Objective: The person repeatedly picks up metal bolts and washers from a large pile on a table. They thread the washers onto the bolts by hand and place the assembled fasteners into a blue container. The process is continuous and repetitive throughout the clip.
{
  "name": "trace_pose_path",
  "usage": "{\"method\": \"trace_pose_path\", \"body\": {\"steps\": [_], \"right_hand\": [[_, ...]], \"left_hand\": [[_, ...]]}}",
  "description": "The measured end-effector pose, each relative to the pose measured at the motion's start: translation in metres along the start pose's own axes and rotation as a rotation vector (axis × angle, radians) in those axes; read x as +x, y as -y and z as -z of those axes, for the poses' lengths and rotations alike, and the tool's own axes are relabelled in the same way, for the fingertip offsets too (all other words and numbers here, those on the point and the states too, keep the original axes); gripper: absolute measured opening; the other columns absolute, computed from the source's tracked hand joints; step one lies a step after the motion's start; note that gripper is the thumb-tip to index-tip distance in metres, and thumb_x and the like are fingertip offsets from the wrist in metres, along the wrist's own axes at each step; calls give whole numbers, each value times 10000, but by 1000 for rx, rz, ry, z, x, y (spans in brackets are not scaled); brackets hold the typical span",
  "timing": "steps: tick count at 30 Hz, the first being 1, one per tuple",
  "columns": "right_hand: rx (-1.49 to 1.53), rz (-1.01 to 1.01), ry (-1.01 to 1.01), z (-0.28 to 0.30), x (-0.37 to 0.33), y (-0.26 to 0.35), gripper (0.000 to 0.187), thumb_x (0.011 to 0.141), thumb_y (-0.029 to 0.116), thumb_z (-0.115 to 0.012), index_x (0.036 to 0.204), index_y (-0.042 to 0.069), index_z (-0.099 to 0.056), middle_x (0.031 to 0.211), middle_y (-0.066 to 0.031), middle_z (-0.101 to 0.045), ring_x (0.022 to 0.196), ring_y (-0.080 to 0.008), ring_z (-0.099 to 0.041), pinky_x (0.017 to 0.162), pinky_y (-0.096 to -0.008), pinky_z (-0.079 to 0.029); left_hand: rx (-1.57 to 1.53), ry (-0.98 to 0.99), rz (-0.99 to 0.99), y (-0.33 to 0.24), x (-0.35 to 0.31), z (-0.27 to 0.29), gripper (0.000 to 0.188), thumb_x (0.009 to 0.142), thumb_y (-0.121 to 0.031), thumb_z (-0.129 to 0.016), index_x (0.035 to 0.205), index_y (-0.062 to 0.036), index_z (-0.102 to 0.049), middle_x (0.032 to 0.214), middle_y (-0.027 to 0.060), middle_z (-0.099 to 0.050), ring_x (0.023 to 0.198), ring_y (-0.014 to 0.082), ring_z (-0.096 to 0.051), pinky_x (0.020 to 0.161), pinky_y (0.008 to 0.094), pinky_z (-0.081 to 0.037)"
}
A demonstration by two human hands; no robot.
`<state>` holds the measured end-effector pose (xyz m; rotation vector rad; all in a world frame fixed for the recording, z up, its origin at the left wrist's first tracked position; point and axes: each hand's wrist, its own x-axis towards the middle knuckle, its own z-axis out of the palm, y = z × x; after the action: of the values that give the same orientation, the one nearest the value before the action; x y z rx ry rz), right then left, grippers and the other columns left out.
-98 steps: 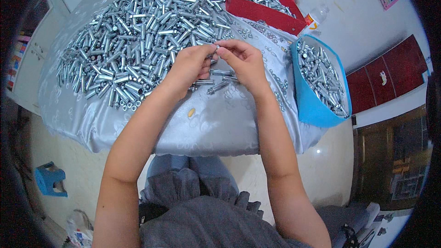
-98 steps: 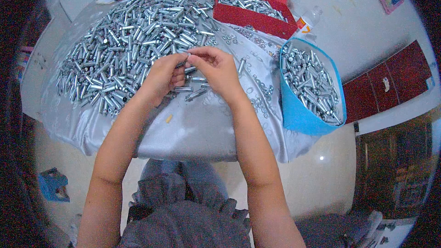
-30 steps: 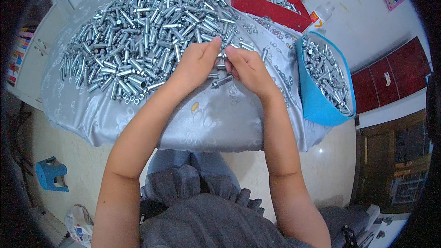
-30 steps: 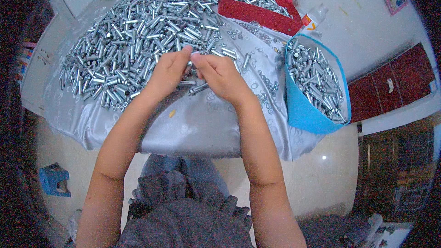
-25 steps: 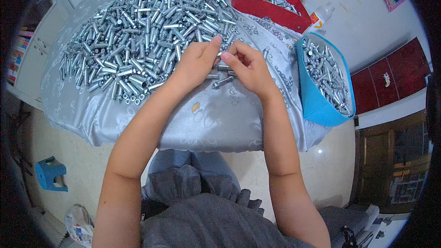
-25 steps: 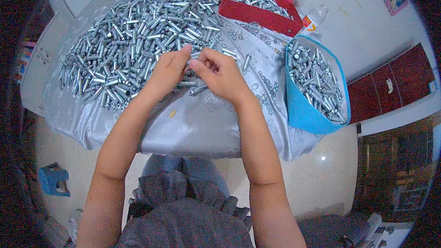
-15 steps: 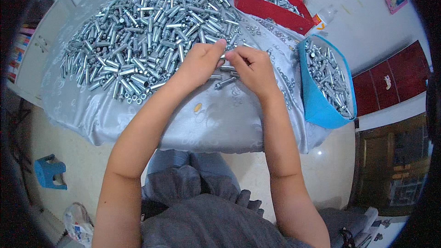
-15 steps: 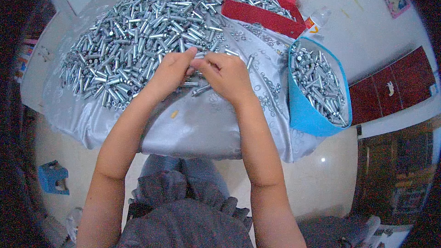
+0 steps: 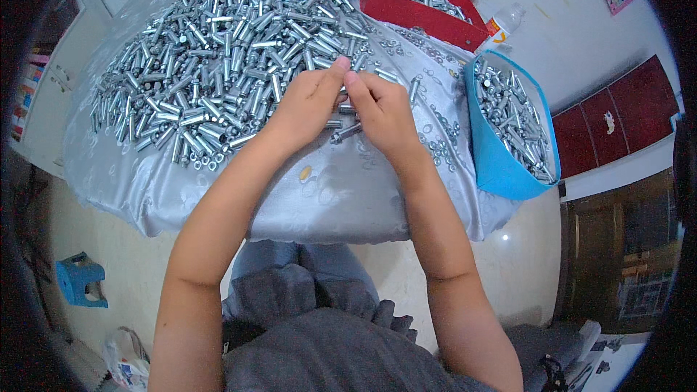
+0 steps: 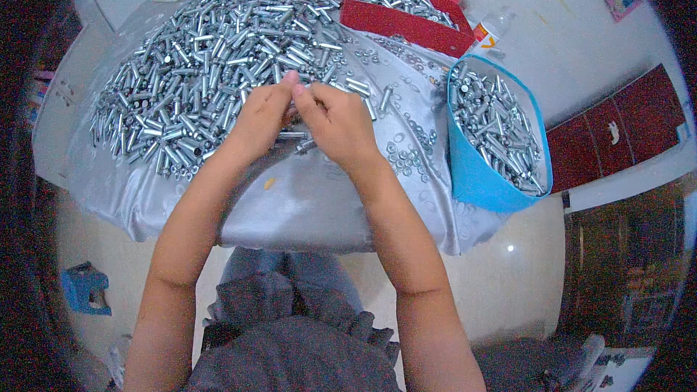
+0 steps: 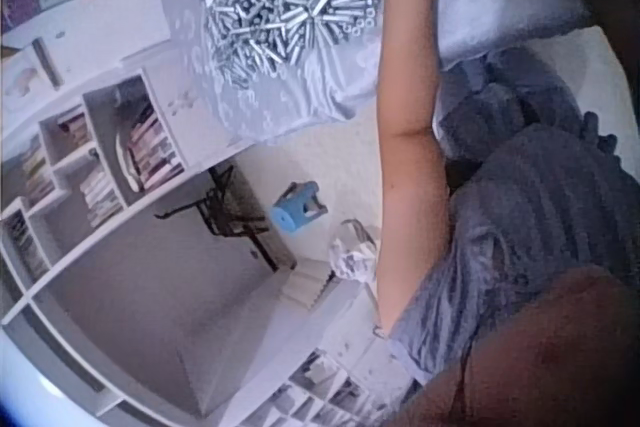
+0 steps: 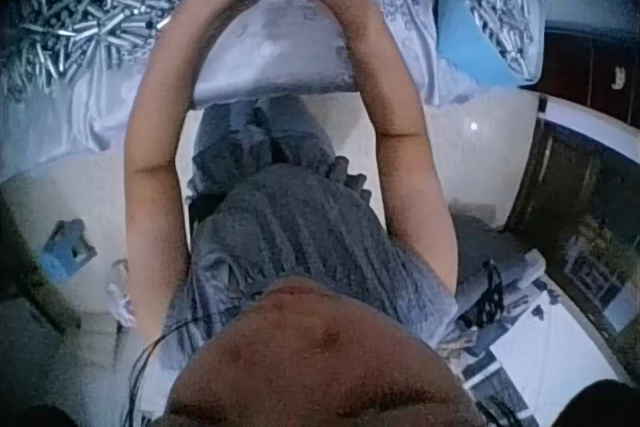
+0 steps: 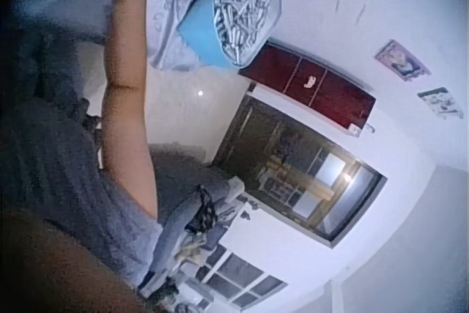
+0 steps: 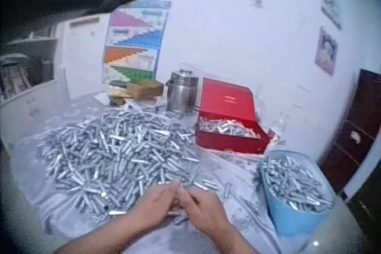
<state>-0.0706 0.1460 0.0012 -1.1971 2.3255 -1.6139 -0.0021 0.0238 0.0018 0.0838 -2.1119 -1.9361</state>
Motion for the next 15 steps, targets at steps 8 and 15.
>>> {"method": "trace_pose_path", "body": {"steps": [8,15], "right_hand": [[210,-77,-69,5,3,-4,373,850,274,-488,665,-37,-576,566,-65,-548,528,-100,-459,500,-281,-367],[338,-344,-29,8,8,-2,380,851,331,-491,571,74,-492,501,34,-396,441,-52,-321,407,-213,-236]], "left_hand": [[-385,376,177,0,1,5,275,878,-302,-422,742,-65,-455,557,-25,-355,461,99,-319,434,228,-267],[606,-95,-426,6,-5,-10,157,843,-169,-457,878,-25,-510,773,208,-558,725,391,-529,593,400,-418]]}}
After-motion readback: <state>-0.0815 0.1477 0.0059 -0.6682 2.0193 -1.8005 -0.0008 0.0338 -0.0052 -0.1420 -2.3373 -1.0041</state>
